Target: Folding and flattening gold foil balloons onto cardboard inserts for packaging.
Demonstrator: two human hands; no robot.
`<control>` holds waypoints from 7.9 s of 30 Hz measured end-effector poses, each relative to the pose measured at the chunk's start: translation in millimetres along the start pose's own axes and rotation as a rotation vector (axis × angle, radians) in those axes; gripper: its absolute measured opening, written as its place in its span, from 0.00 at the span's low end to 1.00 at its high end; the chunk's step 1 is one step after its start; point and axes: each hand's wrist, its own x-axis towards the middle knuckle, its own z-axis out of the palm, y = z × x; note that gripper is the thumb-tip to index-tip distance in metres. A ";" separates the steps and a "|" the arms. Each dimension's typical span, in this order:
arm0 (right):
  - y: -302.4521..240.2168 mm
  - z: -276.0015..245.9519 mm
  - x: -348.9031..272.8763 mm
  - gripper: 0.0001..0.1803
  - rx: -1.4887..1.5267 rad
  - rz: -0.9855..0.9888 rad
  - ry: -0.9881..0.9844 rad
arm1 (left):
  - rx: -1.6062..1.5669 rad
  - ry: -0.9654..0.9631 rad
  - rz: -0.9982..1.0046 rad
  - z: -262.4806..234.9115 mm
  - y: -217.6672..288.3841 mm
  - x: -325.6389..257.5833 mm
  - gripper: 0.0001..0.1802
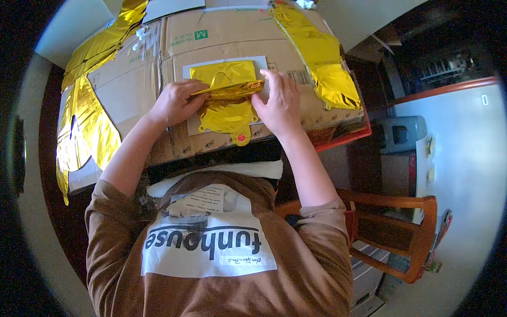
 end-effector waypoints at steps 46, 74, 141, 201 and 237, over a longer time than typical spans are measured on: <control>37.3 -2.8 19.8 0.08 0.388 -0.092 -0.234 | 0.015 -0.035 0.039 4.5 -7.1 -3.1 0.14; -23.5 -41.1 -23.5 0.23 0.075 -0.447 -0.422 | -0.051 0.205 -0.052 5.5 5.6 5.2 0.11; -74.6 -35.5 -35.1 0.08 0.053 -0.284 0.145 | 0.066 0.062 0.223 9.7 5.2 -2.3 0.20; 3.4 4.4 20.0 0.52 -0.167 -0.158 -0.520 | 0.381 -0.116 0.044 -1.5 0.3 -24.3 0.51; -22.2 23.5 26.9 0.47 -0.148 -0.283 -0.585 | 0.156 -0.022 0.137 -39.3 -21.5 -36.7 0.18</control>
